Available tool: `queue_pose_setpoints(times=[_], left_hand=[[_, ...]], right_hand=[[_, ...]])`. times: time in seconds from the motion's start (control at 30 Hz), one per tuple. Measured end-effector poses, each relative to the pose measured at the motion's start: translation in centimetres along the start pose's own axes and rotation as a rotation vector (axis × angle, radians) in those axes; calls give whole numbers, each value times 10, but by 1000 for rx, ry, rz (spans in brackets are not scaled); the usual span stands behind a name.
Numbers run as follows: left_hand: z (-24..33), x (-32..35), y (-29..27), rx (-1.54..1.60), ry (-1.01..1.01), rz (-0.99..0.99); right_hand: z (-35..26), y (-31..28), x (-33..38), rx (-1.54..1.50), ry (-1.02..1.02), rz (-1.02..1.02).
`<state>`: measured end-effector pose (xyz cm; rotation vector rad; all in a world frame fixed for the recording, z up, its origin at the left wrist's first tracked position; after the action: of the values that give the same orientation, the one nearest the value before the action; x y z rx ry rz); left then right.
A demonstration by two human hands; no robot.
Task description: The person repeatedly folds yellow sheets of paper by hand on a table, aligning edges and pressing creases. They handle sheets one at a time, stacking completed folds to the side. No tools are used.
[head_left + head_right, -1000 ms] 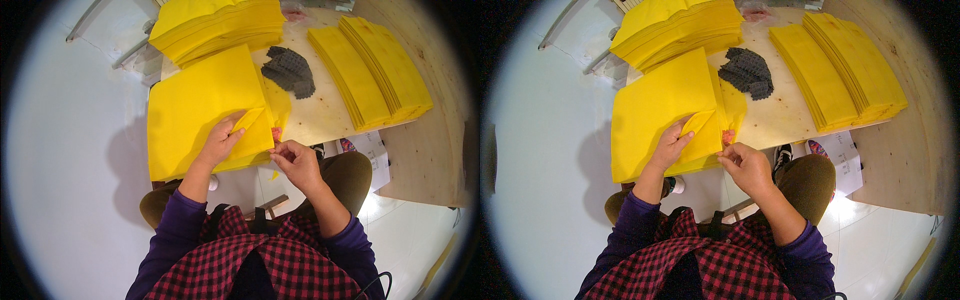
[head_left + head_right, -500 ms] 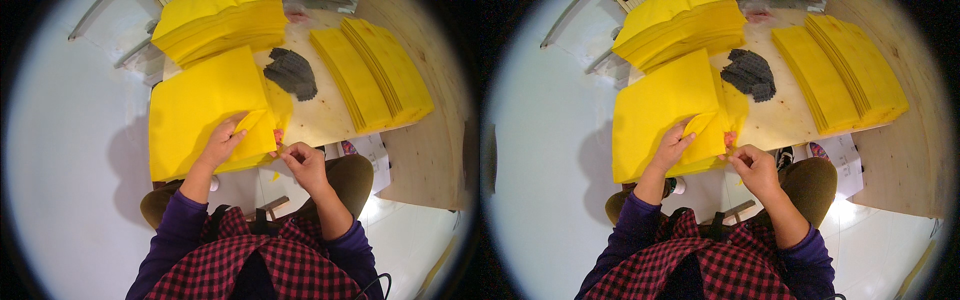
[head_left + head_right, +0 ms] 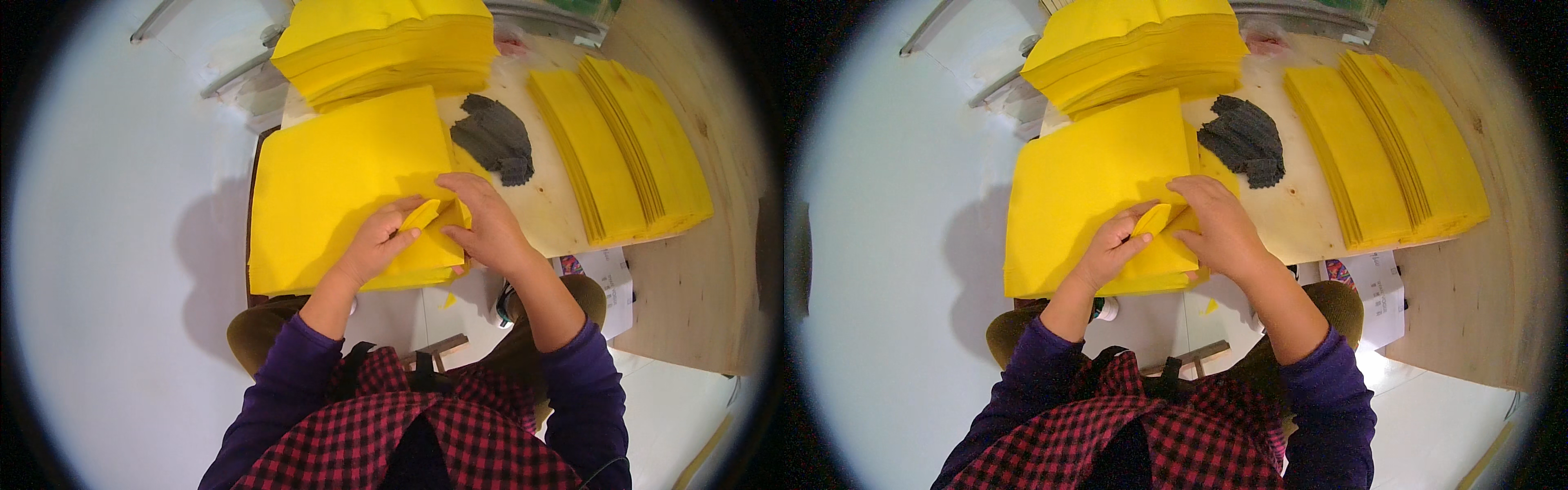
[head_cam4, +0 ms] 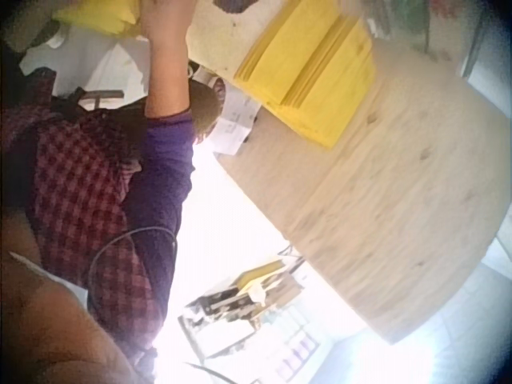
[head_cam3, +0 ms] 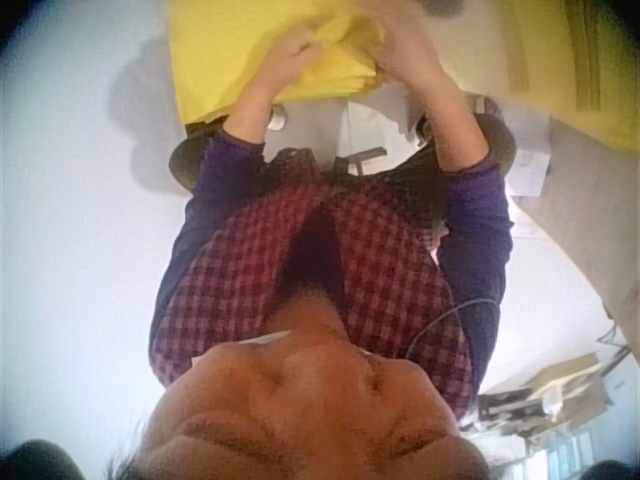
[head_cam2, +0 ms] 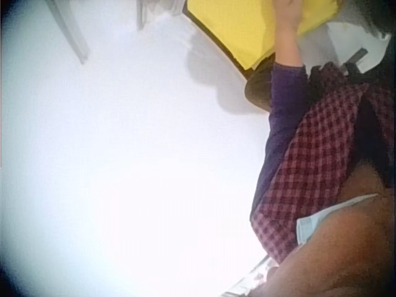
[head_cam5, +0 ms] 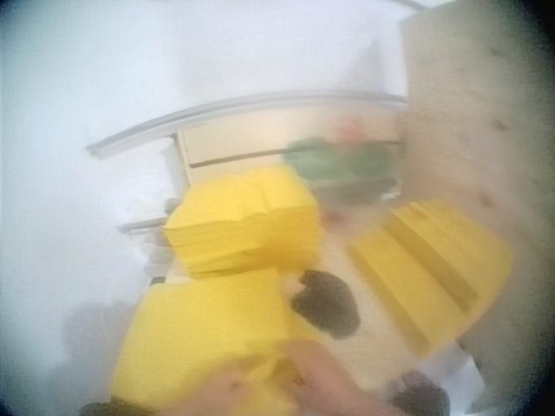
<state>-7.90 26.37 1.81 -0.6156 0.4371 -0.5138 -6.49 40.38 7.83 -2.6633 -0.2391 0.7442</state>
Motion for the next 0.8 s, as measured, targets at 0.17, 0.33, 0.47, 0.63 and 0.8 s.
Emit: queue_pose_setpoints(times=[0.17, 0.33, 0.47, 0.63, 0.8], left_hand=[[16, -1, 0, -69, 37, -29], [21, 2, 1, -207, 12, -37], [26, 5, -2, -285, 68, -16], [28, 33, -13, -548, -22, -19], [17, 74, -50, -795, -125, 19]], right_hand=[[25, 21, -12, -77, 103, -173], [41, 21, -4, -267, 191, -133], [46, 20, 0, -251, 159, -141], [47, 20, 4, -203, 119, -184], [47, 21, 5, -210, 127, -190]])
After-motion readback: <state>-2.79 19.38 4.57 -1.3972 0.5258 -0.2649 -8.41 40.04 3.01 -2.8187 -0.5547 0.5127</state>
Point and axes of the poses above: each hand's wrist, its own x-axis away from the middle knuckle, its own y-axis out of the palm, z = x × y, the point moved 10 cm from there along -x, towards the middle knuckle, and after that the axes turned 13 degrees about -x, right-handed, at the moved point
